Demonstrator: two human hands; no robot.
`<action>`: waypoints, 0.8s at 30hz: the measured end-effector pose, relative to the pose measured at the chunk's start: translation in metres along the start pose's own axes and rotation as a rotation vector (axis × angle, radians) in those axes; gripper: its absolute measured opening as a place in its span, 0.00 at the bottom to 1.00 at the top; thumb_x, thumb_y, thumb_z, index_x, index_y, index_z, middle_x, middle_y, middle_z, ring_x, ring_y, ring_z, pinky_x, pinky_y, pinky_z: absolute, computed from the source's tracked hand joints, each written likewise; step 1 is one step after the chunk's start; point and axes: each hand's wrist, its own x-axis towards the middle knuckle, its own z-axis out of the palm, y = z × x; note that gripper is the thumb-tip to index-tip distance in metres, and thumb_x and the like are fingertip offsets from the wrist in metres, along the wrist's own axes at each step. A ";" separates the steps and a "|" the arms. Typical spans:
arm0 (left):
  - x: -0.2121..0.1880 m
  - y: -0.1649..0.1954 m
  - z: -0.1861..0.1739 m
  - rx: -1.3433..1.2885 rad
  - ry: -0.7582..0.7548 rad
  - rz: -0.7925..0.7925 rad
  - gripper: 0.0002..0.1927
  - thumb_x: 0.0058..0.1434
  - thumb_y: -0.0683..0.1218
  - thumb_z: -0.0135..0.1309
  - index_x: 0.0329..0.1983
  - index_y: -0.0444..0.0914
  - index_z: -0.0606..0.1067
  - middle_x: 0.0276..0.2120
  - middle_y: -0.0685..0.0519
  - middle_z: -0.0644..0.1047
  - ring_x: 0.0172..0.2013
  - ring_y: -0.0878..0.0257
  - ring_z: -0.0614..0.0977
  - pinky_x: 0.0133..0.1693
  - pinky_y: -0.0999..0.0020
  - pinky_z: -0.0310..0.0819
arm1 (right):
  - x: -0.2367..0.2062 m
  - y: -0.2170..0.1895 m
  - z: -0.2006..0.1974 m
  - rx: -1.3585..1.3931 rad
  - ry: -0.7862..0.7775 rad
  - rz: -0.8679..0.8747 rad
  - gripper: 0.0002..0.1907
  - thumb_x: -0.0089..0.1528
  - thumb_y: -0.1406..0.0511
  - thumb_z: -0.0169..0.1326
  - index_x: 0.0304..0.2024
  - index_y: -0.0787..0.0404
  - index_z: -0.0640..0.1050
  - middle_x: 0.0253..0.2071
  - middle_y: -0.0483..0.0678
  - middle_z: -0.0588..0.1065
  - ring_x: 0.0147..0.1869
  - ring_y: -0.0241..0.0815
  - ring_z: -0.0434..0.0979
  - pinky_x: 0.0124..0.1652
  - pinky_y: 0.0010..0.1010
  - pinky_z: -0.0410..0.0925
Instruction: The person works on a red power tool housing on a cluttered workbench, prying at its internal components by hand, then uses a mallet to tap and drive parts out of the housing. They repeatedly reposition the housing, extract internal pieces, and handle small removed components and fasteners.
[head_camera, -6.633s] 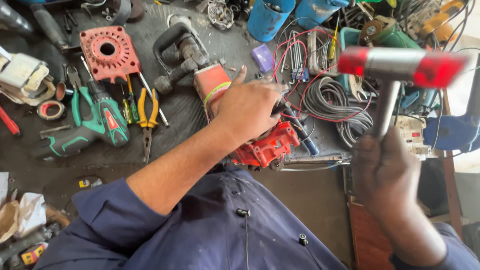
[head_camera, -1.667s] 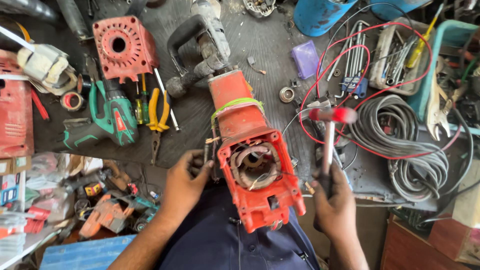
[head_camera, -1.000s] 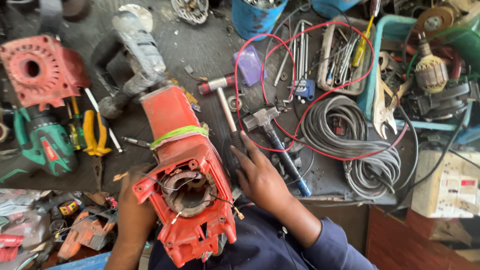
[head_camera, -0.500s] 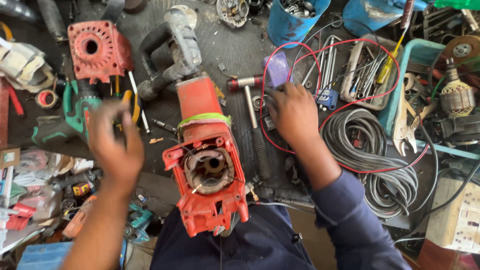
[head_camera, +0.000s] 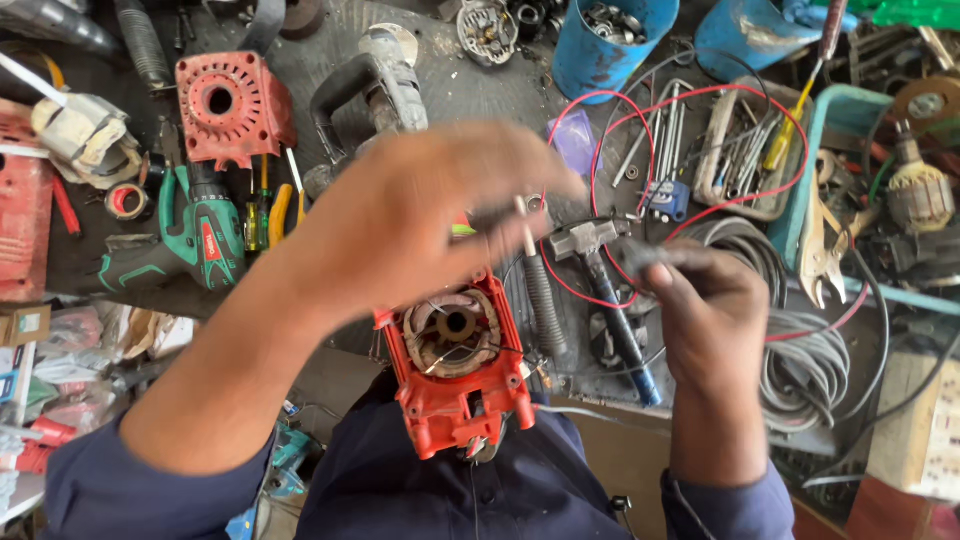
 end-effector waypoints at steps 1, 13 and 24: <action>-0.004 0.011 -0.003 -0.001 -0.014 0.088 0.17 0.66 0.44 0.64 0.57 0.42 0.76 0.51 0.53 0.79 0.51 0.55 0.84 0.51 0.63 0.80 | -0.016 -0.008 0.003 0.239 -0.062 -0.036 0.05 0.66 0.71 0.62 0.43 0.69 0.81 0.42 0.54 0.79 0.43 0.41 0.79 0.46 0.29 0.71; -0.084 0.070 -0.040 -0.186 0.142 0.238 0.13 0.68 0.40 0.61 0.55 0.41 0.77 0.48 0.55 0.78 0.48 0.61 0.85 0.48 0.70 0.83 | -0.091 -0.077 0.106 0.467 -0.221 -0.152 0.06 0.65 0.74 0.64 0.43 0.72 0.81 0.42 0.59 0.79 0.45 0.47 0.80 0.47 0.35 0.73; -0.100 0.051 0.000 0.051 -0.084 -0.146 0.09 0.65 0.47 0.58 0.40 0.36 0.78 0.33 0.48 0.81 0.36 0.51 0.83 0.39 0.56 0.77 | -0.089 -0.080 0.110 -0.646 0.056 -0.133 0.09 0.62 0.70 0.62 0.44 0.65 0.83 0.39 0.47 0.80 0.42 0.35 0.77 0.43 0.26 0.69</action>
